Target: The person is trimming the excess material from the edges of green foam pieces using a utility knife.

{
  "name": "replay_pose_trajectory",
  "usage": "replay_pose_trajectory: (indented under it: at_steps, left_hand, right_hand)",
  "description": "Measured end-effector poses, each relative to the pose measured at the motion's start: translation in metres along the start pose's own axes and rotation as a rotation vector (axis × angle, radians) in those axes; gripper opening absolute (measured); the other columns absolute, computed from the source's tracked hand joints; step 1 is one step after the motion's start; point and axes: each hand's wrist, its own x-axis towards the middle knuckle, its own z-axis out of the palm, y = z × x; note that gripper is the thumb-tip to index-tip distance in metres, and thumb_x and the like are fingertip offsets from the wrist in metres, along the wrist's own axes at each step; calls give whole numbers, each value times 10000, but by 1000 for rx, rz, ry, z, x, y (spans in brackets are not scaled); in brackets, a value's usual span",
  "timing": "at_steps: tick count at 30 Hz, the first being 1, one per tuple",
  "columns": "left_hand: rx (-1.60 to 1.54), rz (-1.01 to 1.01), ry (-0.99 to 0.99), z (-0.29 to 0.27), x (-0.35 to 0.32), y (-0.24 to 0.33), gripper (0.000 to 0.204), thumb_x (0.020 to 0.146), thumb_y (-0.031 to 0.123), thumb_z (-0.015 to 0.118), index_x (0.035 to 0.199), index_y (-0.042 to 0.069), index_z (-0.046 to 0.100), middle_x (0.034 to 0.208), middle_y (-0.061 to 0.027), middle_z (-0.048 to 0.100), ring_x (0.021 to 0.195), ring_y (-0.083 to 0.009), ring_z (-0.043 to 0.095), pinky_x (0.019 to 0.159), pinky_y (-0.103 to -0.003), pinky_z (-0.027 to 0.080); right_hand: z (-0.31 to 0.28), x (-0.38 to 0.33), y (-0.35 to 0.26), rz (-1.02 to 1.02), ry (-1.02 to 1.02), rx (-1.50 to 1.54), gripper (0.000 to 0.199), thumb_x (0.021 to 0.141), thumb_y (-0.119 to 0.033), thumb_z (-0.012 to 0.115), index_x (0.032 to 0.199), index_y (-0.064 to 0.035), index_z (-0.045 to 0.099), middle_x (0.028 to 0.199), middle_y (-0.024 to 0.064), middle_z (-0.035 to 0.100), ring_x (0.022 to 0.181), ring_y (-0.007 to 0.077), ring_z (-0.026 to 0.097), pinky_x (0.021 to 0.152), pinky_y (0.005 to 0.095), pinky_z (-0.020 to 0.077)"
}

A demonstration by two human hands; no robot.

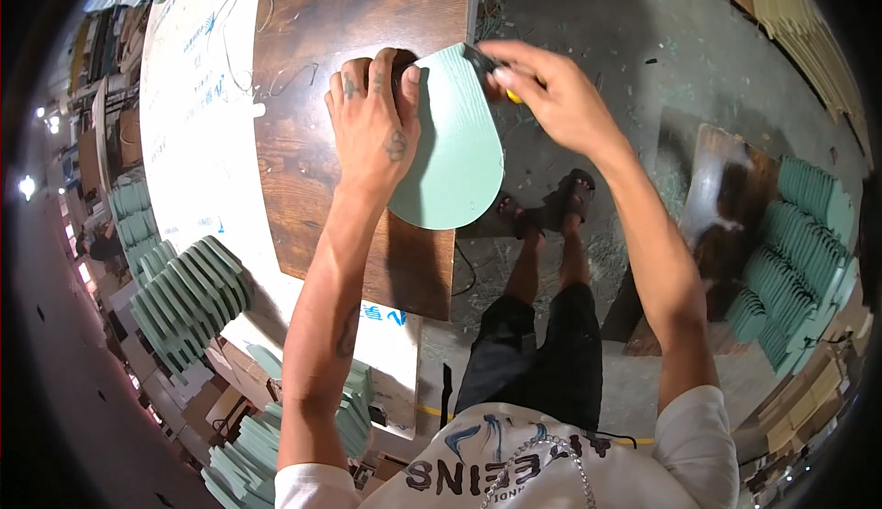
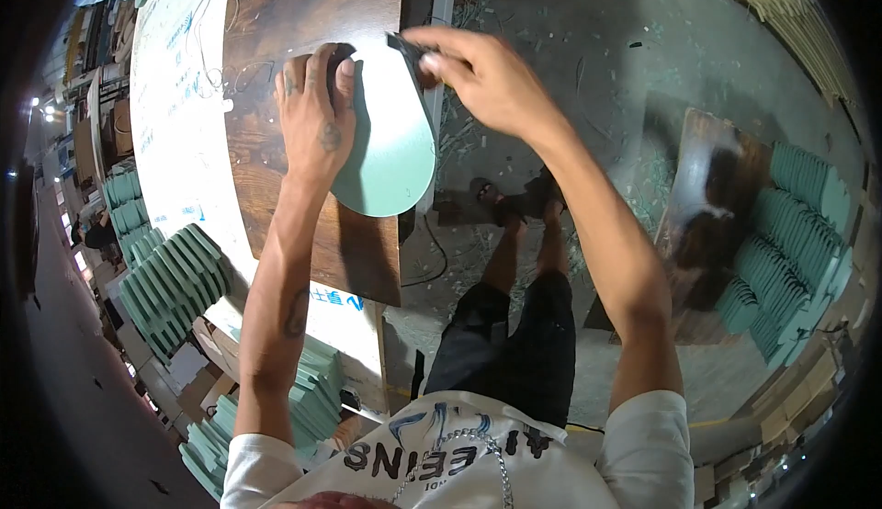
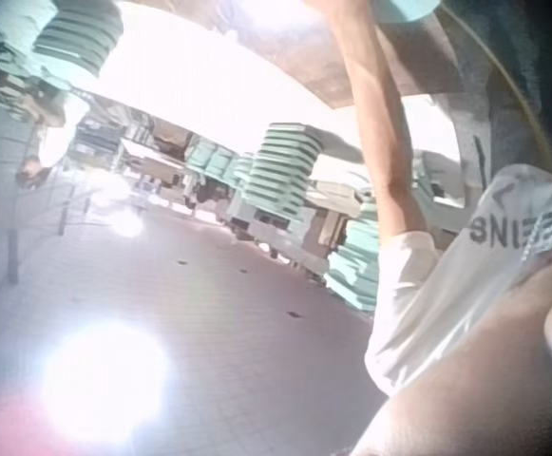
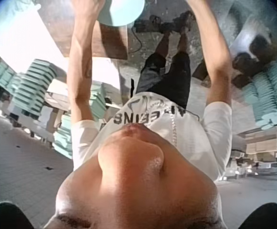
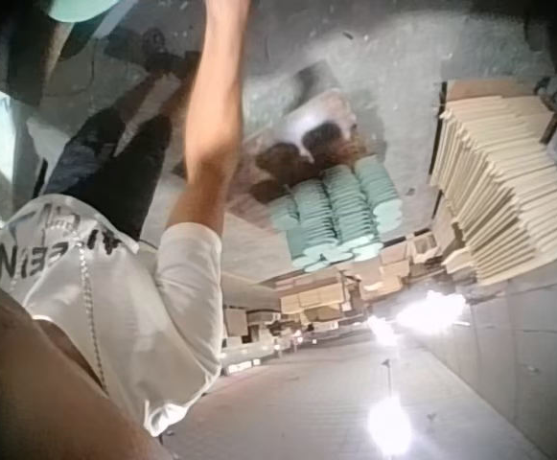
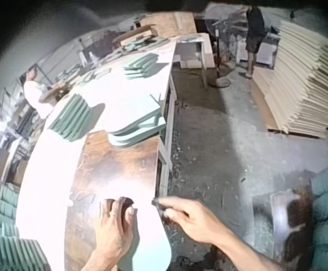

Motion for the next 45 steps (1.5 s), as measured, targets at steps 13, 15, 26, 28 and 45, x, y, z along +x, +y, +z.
replay_pose_trajectory:
  at_steps: [13,15,26,28,45]
  left_hand:
    - [44,-352,58,-5,-14,2,419,1076,295,496,1320,-36,578,1193,-238,566,1123,-404,515,981,-542,398]
    - [17,-134,103,0,-8,3,409,1077,305,502,1363,23,580,1282,-226,549,1172,-395,498,1003,-545,380]
    - [-19,-67,33,5,-8,-9,364,1038,246,581,1386,321,657,1342,-121,539,1200,-372,483,977,-510,420]
    - [-1,-60,49,5,-9,-7,348,1042,256,576,1373,321,662,1350,-122,530,1197,-373,483,979,-514,419]
    - [-33,-50,65,2,-6,-3,332,1056,229,565,1377,227,650,1265,-179,563,1116,-360,529,958,-475,453]
  right_hand:
    - [12,-11,-25,-357,398,-323,365,940,31,607,1269,-108,683,1019,161,744,888,300,748,714,391,589]
    - [-2,-7,-19,-380,303,-275,390,930,44,604,1265,-129,702,1007,133,735,886,285,734,730,390,571]
    - [-3,-29,8,-570,4,-493,513,895,98,557,1232,-231,759,940,64,727,827,225,682,748,378,554]
    - [5,-72,9,-487,68,-541,538,886,107,577,1238,-257,760,960,46,732,858,195,687,757,355,562]
    - [71,-139,11,-393,210,-498,624,836,128,618,1357,-207,698,990,99,742,840,244,671,797,379,563]
